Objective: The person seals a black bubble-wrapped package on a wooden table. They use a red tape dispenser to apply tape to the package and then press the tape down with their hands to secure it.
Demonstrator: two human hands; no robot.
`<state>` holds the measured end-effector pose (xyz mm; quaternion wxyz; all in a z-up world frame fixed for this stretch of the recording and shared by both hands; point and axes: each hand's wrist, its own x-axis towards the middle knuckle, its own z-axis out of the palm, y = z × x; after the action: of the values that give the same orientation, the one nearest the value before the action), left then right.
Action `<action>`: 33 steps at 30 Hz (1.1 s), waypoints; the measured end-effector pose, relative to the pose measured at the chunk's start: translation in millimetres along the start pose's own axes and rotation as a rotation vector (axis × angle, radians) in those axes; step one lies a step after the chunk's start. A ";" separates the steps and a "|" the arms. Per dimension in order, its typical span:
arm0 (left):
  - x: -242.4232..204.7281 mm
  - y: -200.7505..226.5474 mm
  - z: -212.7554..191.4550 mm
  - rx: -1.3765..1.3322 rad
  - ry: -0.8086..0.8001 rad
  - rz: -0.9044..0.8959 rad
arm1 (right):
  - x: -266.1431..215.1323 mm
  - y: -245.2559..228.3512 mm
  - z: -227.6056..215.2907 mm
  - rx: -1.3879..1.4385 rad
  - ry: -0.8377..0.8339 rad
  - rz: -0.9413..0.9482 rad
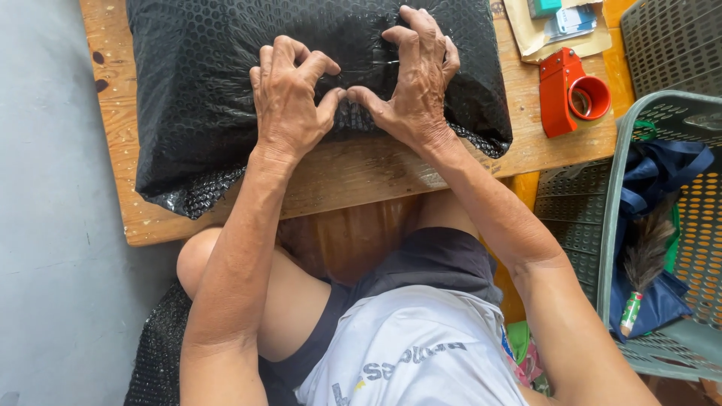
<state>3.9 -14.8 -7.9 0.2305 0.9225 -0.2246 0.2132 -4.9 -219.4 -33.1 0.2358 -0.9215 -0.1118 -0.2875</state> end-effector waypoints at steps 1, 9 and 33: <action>0.5 -0.1 1.3 -0.019 0.016 -0.024 | 0.1 -0.1 -0.1 -0.005 0.002 0.002; 2.1 -1.1 6.4 -0.031 0.095 -0.040 | 3.2 -2.5 1.2 0.021 0.032 0.033; -1.9 0.4 -0.2 0.031 0.052 0.012 | -1.1 -0.2 -8.1 -0.072 -0.151 -0.021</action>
<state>2.1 -14.4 -8.6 0.2207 0.9186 -0.2209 0.2421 -9.7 -223.3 -27.8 0.1905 -0.9472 -0.1282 -0.2237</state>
